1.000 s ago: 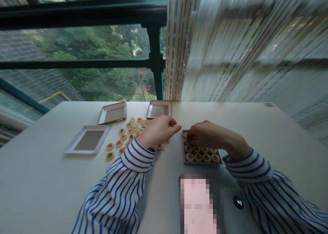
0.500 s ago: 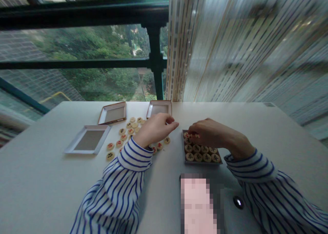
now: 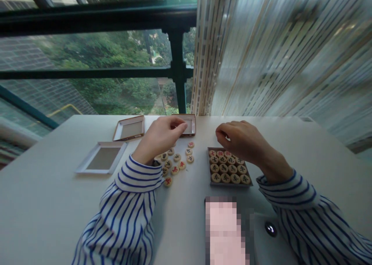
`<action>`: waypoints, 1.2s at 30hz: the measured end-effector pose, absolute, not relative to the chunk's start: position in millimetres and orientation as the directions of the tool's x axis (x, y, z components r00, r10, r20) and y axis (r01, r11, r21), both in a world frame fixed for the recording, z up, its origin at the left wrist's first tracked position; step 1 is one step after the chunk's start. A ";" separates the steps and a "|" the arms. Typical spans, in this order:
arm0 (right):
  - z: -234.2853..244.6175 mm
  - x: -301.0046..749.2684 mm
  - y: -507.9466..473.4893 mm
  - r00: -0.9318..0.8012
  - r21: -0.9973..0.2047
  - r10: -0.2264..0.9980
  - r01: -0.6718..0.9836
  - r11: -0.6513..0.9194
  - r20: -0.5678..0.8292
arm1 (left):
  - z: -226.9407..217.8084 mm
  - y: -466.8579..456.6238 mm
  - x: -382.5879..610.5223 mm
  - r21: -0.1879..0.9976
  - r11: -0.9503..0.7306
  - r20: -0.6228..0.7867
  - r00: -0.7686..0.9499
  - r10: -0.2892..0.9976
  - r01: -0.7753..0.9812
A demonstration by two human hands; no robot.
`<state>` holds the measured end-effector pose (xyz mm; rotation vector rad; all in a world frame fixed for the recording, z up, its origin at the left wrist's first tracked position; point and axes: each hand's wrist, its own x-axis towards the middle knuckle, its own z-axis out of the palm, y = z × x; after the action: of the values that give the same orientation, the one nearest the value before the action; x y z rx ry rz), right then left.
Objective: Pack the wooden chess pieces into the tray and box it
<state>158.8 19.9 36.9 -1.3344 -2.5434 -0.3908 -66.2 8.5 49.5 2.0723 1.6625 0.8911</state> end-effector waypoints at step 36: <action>39.8 146.4 6.2 -0.625 0.029 0.695 0.751 0.660 0.356 | 79.7 -13.9 -87.0 0.648 -0.269 0.307 0.079 0.949 0.713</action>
<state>146.4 6.2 39.8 -1.1526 -2.5645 -0.2508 -87.0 -13.9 79.7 2.0336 1.6525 0.9981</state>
